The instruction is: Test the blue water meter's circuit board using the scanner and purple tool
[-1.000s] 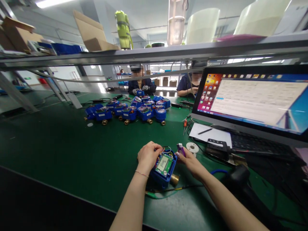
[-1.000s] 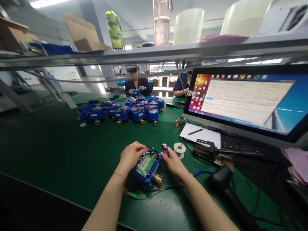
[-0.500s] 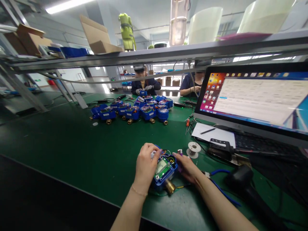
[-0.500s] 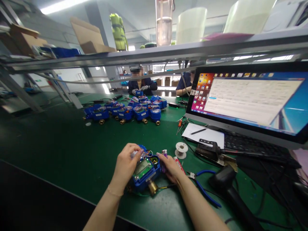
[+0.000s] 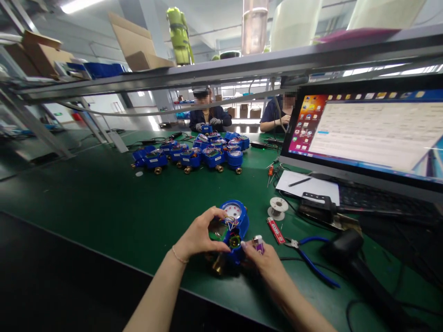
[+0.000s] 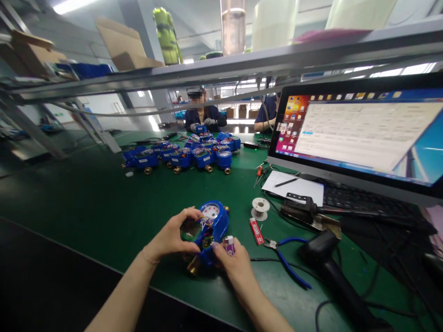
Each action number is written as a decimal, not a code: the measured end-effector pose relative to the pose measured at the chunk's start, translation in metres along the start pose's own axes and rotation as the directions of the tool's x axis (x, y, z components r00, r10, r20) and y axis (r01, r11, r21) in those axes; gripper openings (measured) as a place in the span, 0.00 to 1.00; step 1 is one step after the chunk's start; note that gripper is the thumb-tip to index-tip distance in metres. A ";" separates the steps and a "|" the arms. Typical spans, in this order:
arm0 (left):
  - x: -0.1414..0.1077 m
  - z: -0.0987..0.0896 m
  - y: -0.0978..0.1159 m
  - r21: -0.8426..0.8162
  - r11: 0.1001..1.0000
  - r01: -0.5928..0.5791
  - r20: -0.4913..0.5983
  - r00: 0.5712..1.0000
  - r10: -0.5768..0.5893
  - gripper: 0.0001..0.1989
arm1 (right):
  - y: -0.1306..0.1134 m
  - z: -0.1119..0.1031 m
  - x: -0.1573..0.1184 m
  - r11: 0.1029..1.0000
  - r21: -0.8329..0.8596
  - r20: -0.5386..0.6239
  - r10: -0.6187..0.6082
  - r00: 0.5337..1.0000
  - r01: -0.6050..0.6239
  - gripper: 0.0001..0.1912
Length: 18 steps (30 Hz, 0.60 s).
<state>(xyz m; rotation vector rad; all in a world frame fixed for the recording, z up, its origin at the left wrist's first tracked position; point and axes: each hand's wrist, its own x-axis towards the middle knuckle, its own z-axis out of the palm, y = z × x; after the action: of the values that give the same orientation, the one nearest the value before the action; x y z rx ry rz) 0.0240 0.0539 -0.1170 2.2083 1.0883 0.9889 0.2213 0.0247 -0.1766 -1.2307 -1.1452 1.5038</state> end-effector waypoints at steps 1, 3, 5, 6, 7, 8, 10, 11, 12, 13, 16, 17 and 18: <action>0.002 -0.005 -0.001 -0.014 1.000 0.025 0.051 0.998 -0.024 0.31 | 0.003 0.001 0.000 0.999 -0.045 -0.011 -0.002 1.000 0.001 0.26; 0.003 -0.010 0.003 -0.047 0.996 0.076 0.118 0.991 -0.070 0.31 | 0.006 0.001 0.001 0.995 -0.100 -0.023 0.009 1.000 -0.011 0.26; 0.000 -0.007 0.013 -0.025 0.993 0.119 0.109 0.987 -0.116 0.31 | 0.003 0.000 0.003 0.996 -0.077 0.000 0.047 0.999 -0.047 0.27; -0.002 -0.003 0.020 0.038 0.991 0.130 0.053 0.990 -0.132 0.31 | 0.000 0.000 0.002 0.997 -0.039 0.027 0.072 0.997 -0.070 0.27; -0.005 0.002 0.028 0.128 0.983 0.133 -0.037 0.991 -0.129 0.29 | -0.003 0.000 0.001 0.996 0.010 0.056 0.091 0.994 -0.091 0.28; -0.008 0.009 0.036 0.229 0.965 0.129 -0.150 0.984 -0.096 0.27 | -0.006 0.000 -0.002 0.992 0.061 0.082 0.102 0.991 -0.107 0.28; -0.012 0.025 0.053 0.409 0.903 0.132 -0.372 0.928 0.033 0.18 | -0.011 -0.001 -0.008 0.983 0.143 0.096 0.099 0.990 -0.113 0.27; -0.014 0.034 0.061 0.473 0.869 0.148 -0.449 0.889 0.093 0.13 | -0.011 -0.001 -0.011 0.980 0.169 0.087 0.094 0.992 -0.108 0.26; -0.014 0.043 0.067 0.520 0.835 0.178 -0.501 0.856 0.130 0.09 | -0.010 -0.002 -0.014 0.978 0.185 0.078 0.088 0.993 -0.101 0.25; -0.014 0.053 0.073 0.557 0.803 0.212 -0.533 0.832 0.151 0.06 | -0.008 -0.003 -0.016 0.977 0.194 0.069 0.081 0.994 -0.093 0.24; -0.012 0.077 0.079 0.609 0.748 0.265 -0.568 0.803 0.179 0.03 | 0.003 -0.004 -0.018 0.978 0.196 0.043 0.061 0.997 -0.068 0.23; -0.011 0.083 0.079 0.618 0.744 0.256 -0.570 0.797 0.199 0.03 | 0.007 -0.005 -0.018 0.980 0.190 0.034 0.058 0.998 -0.063 0.24; -0.011 0.088 0.077 0.626 0.742 0.239 -0.568 0.792 0.223 0.04 | 0.010 -0.006 -0.018 0.982 0.180 0.027 0.055 0.998 -0.059 0.25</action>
<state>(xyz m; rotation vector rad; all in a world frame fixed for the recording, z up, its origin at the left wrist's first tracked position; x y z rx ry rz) 0.1236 -0.0078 -0.1237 2.4538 2.0335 1.5723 0.2290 0.0058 -0.1837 -1.1336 -0.9711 1.6302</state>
